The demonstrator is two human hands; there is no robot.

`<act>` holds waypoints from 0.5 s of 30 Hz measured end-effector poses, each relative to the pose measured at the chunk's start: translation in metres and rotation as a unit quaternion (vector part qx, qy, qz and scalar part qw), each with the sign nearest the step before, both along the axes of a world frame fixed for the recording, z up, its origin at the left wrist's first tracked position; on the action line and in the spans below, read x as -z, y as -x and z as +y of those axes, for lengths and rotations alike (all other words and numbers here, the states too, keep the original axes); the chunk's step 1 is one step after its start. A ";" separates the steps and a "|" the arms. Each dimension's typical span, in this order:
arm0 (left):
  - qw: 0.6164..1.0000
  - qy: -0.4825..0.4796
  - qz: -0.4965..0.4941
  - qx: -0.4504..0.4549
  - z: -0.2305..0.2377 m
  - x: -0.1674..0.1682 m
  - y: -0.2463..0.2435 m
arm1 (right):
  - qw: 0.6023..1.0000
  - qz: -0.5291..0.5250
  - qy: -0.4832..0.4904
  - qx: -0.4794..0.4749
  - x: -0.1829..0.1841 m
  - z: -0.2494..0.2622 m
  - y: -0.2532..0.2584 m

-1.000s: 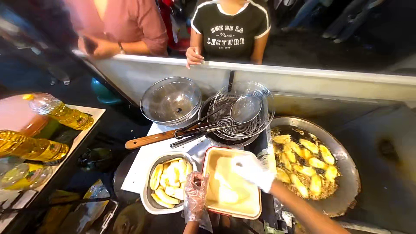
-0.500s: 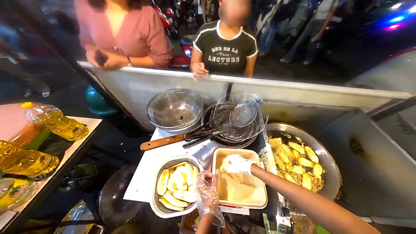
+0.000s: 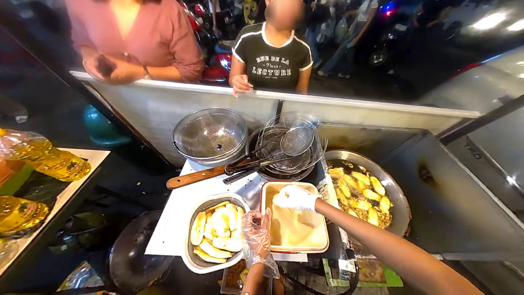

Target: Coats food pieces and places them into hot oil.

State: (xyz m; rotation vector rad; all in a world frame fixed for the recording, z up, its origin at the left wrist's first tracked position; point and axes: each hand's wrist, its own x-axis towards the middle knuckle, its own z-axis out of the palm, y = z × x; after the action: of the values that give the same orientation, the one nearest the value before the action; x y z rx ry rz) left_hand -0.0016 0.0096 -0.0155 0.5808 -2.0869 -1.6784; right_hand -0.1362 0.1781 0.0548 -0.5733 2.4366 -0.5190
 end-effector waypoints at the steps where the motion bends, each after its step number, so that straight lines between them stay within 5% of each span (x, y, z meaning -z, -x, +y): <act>1: 1.000 0.001 0.005 -0.001 0.000 0.001 0.000 | 1.000 0.002 0.014 0.003 -0.017 0.004 -0.004; 5: 1.000 0.017 -0.009 0.004 -0.001 -0.001 -0.001 | 0.995 0.035 0.061 -0.071 -0.045 0.031 -0.027; 8: 1.000 0.028 -0.009 0.005 0.000 0.005 0.000 | 0.989 -0.005 -0.076 -0.129 -0.028 0.048 -0.037; 11: 0.999 0.034 -0.007 0.003 -0.002 0.006 0.001 | 0.996 0.042 -0.066 -0.038 0.005 0.038 -0.036; 15: 0.999 0.039 -0.012 0.003 0.001 0.002 0.000 | 0.987 -0.032 -0.155 0.031 -0.005 -0.016 -0.025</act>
State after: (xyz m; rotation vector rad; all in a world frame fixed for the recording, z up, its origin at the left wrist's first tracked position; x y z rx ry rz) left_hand -0.0013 0.0106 -0.0176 0.5734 -2.1612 -1.5922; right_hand -0.1109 0.1617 0.0594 -0.3453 2.4149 -0.1735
